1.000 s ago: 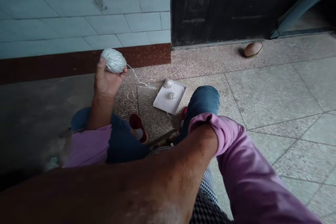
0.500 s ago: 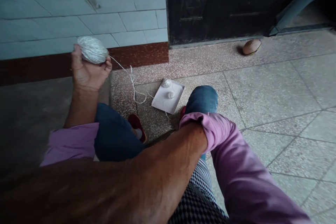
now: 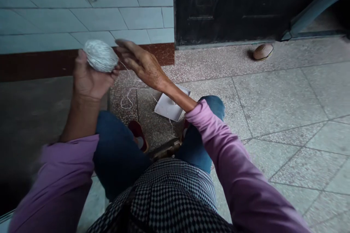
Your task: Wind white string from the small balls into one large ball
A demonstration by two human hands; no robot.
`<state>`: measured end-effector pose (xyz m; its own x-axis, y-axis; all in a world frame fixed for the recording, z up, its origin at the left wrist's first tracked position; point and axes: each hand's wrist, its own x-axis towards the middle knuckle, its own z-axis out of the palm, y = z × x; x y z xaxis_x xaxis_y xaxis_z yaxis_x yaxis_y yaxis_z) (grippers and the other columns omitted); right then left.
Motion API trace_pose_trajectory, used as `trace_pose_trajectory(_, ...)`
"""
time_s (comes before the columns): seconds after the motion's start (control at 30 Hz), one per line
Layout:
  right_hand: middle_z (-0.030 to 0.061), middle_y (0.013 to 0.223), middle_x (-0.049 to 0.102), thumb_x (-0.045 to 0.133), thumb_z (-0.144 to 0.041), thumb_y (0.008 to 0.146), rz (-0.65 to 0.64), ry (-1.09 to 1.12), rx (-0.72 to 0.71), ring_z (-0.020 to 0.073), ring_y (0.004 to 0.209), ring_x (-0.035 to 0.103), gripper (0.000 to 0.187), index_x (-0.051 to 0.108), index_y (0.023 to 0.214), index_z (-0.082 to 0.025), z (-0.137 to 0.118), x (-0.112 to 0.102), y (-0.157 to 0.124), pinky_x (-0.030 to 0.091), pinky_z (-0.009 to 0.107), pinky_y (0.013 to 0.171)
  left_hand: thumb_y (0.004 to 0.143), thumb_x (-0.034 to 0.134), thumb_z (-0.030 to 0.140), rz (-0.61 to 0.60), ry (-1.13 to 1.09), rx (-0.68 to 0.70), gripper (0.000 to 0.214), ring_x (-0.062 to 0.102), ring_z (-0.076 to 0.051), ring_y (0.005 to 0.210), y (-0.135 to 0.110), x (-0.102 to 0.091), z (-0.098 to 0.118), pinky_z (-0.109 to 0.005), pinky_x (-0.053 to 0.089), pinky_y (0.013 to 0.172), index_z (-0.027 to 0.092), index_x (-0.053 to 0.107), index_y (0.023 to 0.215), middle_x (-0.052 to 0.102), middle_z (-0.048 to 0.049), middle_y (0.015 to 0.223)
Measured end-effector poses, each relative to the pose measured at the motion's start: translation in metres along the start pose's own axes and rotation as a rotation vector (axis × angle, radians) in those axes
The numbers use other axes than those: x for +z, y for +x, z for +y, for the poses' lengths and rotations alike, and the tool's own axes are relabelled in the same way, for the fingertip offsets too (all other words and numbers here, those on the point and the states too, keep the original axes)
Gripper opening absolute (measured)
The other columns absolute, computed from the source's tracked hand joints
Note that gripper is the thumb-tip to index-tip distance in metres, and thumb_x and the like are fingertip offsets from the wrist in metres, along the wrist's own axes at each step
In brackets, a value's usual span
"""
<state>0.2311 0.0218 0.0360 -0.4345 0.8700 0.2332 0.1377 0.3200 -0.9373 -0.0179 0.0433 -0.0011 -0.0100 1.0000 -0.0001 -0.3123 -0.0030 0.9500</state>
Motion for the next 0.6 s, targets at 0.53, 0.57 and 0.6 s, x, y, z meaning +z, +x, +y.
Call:
trace_pose_trajectory(0.53, -0.0111, 0.060, 0.046, 0.107, -0.057, 0.115, -0.016, 0.188, 0.434, 0.0085, 0.053, 0.034, 0.052, 0.077, 0.096, -0.019, 0.071, -0.112, -0.057, 0.029, 0.023, 0.048, 0.048, 0.109, 0.094, 0.419, -0.019, 0.172, 0.103, 0.054, -0.032, 0.180, 0.002, -0.128, 0.034, -0.032, 0.071, 0.124, 0.033, 0.054, 0.110, 0.082, -0.0022, 0.145)
trace_pose_trajectory(0.57, -0.0122, 0.059, 0.043, 0.107, -0.054, 0.115, 0.005, 0.184, 0.468, 0.0078, 0.052, 0.029, 0.050, 0.076, 0.096, -0.019, 0.068, -0.125, -0.064, 0.023, 0.022, 0.049, 0.053, 0.105, 0.096, 0.461, 0.024, 0.172, 0.097, 0.051, -0.032, 0.185, -0.004, -0.135, 0.040, -0.034, 0.072, 0.127, 0.034, 0.055, 0.108, 0.082, -0.0022, 0.149)
trace_pose_trajectory(0.6, -0.0131, 0.059, 0.040, 0.106, -0.051, 0.116, 0.034, 0.180, 0.492, 0.0073, 0.052, 0.026, 0.049, 0.075, 0.095, -0.020, 0.065, -0.138, -0.071, 0.020, 0.022, 0.049, 0.059, 0.101, 0.096, 0.529, 0.044, 0.173, 0.091, 0.050, -0.031, 0.188, -0.010, -0.139, 0.046, -0.037, 0.071, 0.131, 0.035, 0.057, 0.110, 0.082, -0.0019, 0.155)
